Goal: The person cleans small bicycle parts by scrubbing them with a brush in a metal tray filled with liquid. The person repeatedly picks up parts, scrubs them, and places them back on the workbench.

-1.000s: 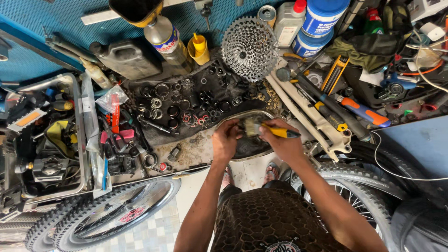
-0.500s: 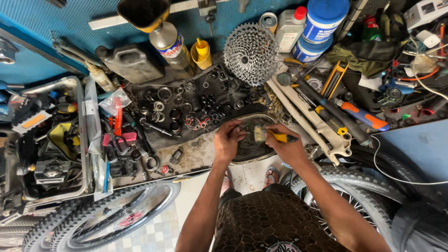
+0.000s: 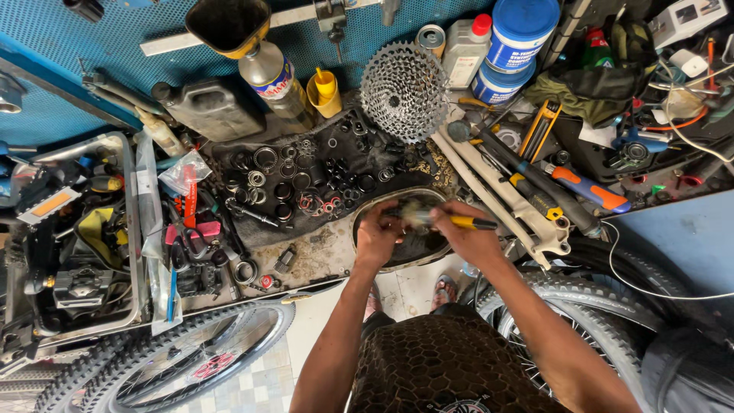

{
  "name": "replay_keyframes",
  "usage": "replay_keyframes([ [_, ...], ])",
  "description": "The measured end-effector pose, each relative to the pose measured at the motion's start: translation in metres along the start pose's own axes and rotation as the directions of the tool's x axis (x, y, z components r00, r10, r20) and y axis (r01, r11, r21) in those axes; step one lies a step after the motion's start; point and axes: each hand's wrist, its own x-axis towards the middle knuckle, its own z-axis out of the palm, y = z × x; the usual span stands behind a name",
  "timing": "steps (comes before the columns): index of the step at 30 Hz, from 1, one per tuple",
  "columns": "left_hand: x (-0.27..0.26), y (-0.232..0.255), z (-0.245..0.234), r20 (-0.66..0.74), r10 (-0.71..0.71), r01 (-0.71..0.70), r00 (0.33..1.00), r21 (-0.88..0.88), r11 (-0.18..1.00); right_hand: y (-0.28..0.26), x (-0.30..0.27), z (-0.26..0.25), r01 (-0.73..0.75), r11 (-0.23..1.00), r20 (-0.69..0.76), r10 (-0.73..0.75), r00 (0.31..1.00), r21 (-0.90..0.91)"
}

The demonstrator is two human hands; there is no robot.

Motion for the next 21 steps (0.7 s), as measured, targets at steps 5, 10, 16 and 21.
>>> replay_keyframes([
  [5, 0.001, -0.009, -0.001, 0.029, 0.087, -0.088, 0.996, 0.018, 0.996, 0.004, 0.007, 0.006, 0.208, 0.968, -0.089, -0.197, 0.976, 0.142],
  [10, -0.002, -0.015, -0.011, 0.000, 0.133, -0.131, 0.991, 0.176, 0.976, 0.012, 0.003, 0.014, 0.184, 0.953, -0.004, -0.188, 0.982, 0.241],
  [16, -0.003, -0.017, -0.011, -0.054, 0.162, -0.143, 0.985, 0.262, 0.954, 0.022, 0.003, 0.022, 0.155, 0.913, -0.034, -0.154, 0.988, 0.379],
  [21, -0.008, 0.000, -0.014, -0.054, 0.335, -0.306, 0.941, 0.293, 0.906, 0.028, 0.011, 0.014, 0.182, 0.944, -0.066, -0.170, 0.983, 0.276],
])
